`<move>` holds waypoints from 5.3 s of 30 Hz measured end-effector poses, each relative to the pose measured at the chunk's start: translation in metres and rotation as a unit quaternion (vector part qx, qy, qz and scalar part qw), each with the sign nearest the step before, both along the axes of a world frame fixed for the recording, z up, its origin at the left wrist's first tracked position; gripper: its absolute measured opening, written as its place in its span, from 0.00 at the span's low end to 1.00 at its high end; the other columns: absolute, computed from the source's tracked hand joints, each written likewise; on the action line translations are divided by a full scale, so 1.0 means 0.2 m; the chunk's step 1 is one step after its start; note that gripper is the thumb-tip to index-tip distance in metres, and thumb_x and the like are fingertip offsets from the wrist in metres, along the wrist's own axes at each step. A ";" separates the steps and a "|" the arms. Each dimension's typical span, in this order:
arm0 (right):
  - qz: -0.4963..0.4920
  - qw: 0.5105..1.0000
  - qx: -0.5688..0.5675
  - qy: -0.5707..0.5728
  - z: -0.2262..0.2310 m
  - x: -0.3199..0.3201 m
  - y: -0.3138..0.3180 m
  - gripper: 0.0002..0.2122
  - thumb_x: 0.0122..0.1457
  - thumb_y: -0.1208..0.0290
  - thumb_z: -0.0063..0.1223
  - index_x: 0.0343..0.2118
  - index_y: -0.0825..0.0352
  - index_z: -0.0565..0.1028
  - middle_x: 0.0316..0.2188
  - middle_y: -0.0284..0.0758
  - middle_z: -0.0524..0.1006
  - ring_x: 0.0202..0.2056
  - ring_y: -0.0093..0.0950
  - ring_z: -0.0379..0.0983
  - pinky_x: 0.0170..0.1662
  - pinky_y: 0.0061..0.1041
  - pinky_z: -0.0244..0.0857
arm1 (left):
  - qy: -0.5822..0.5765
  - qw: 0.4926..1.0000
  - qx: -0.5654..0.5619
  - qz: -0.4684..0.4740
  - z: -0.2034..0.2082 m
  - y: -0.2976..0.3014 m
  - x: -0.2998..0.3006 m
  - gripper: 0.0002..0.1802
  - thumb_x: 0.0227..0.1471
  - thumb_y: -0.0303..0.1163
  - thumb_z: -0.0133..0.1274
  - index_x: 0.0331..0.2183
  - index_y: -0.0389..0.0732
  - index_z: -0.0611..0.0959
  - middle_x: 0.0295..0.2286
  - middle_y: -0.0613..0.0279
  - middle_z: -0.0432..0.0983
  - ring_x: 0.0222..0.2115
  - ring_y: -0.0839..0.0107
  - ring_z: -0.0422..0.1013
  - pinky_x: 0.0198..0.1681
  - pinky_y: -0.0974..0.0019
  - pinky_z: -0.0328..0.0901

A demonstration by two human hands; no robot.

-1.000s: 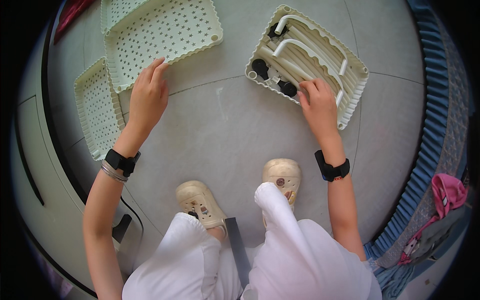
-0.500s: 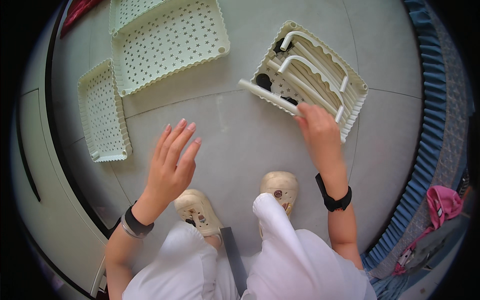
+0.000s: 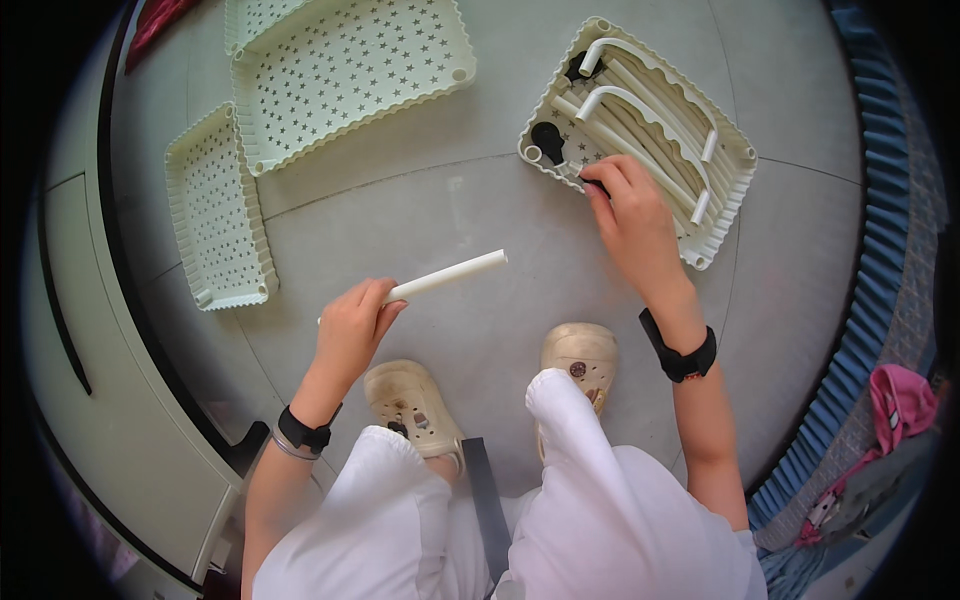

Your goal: The person assembles a multi-tier plastic storage rack by hand. They connect white support tubes to perforated plastic trays and attach black casters to the bottom unit while sitting on the floor.

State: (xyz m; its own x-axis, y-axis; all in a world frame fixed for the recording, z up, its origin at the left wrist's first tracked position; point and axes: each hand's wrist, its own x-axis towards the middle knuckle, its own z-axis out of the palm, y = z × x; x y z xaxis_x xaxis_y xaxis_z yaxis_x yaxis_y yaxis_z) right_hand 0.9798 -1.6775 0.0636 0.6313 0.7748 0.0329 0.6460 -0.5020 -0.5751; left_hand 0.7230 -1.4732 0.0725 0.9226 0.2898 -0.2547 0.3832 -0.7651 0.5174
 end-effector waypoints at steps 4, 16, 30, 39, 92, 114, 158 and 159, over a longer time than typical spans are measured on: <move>-0.041 0.979 -0.198 -0.026 -0.08 0.08 0.02 0.08 0.53 0.70 0.54 0.33 0.68 0.71 0.33 0.39 0.70 0.36 0.38 0.70 0.39 0.36 0.65 | -0.031 0.999 -0.002 0.014 -0.04 -0.01 0.04 0.10 0.48 0.30 0.56 0.34 0.40 0.74 0.24 0.58 0.72 0.23 0.60 0.68 0.24 0.61 0.63; -0.170 0.963 -0.025 0.206 0.00 0.15 0.00 0.09 0.56 0.69 0.52 0.31 0.71 0.69 0.24 0.38 0.73 0.23 0.33 0.69 0.30 0.26 0.65 | -0.110 0.993 -0.042 -0.005 -0.02 0.00 0.07 0.23 0.47 0.16 0.51 0.47 0.41 0.72 0.24 0.56 0.69 0.22 0.63 0.64 0.24 0.66 0.61; -0.101 0.827 0.177 0.524 0.12 -0.34 0.11 0.08 0.60 0.67 0.50 0.32 0.67 0.69 0.20 0.27 0.70 0.20 0.13 0.62 0.23 0.15 0.57 | -0.212 0.971 -0.074 -0.088 0.12 -0.10 0.24 0.33 0.33 0.17 0.55 0.47 0.43 0.74 0.21 0.63 0.67 0.19 0.67 0.64 0.23 0.65 0.61; -0.028 0.811 0.223 0.541 0.11 -0.44 0.11 0.07 0.59 0.71 0.50 0.35 0.69 0.70 0.25 0.29 0.72 0.27 0.15 0.65 0.29 0.15 0.61 | -0.212 0.955 -0.037 -0.203 0.18 -0.17 0.23 0.36 0.32 0.23 0.55 0.51 0.46 0.73 0.22 0.68 0.67 0.18 0.70 0.62 0.20 0.68 0.56; 0.055 0.769 0.285 0.570 0.14 -0.47 0.08 0.15 0.59 0.58 0.51 0.37 0.68 0.69 0.29 0.30 0.70 0.30 0.17 0.64 0.34 0.17 0.59 | -0.324 0.926 -0.001 -0.192 0.18 -0.20 0.19 0.24 0.36 0.24 0.59 0.41 0.47 0.78 0.22 0.66 0.69 0.15 0.75 0.60 0.16 0.74 0.52; -0.026 0.893 0.329 0.308 0.28 -0.36 -0.03 0.09 0.59 0.71 0.49 0.24 0.70 0.70 0.20 0.36 0.73 0.20 0.21 0.65 0.22 0.19 0.60 | -0.221 0.968 -0.034 -0.119 0.13 -0.05 0.11 0.21 0.49 0.41 0.52 0.41 0.38 0.75 0.18 0.62 0.62 0.16 0.67 0.59 0.17 0.65 0.55; 0.057 0.952 0.238 0.183 0.22 -0.31 -0.02 0.06 0.52 0.76 0.55 0.21 0.66 0.72 0.13 0.31 0.68 0.12 0.24 0.60 0.15 0.21 0.52 | -0.133 0.983 0.040 -0.119 0.20 -0.08 0.15 0.13 0.42 0.39 0.57 0.29 0.44 0.74 0.17 0.65 0.58 0.15 0.70 0.60 0.17 0.67 0.55; 0.061 0.951 0.241 0.181 0.23 -0.33 -0.02 0.06 0.52 0.76 0.55 0.21 0.66 0.72 0.13 0.31 0.68 0.12 0.24 0.60 0.15 0.21 0.52 | -0.133 0.983 0.035 -0.123 0.21 -0.06 0.13 0.13 0.42 0.39 0.57 0.29 0.44 0.74 0.17 0.66 0.58 0.15 0.70 0.60 0.17 0.67 0.56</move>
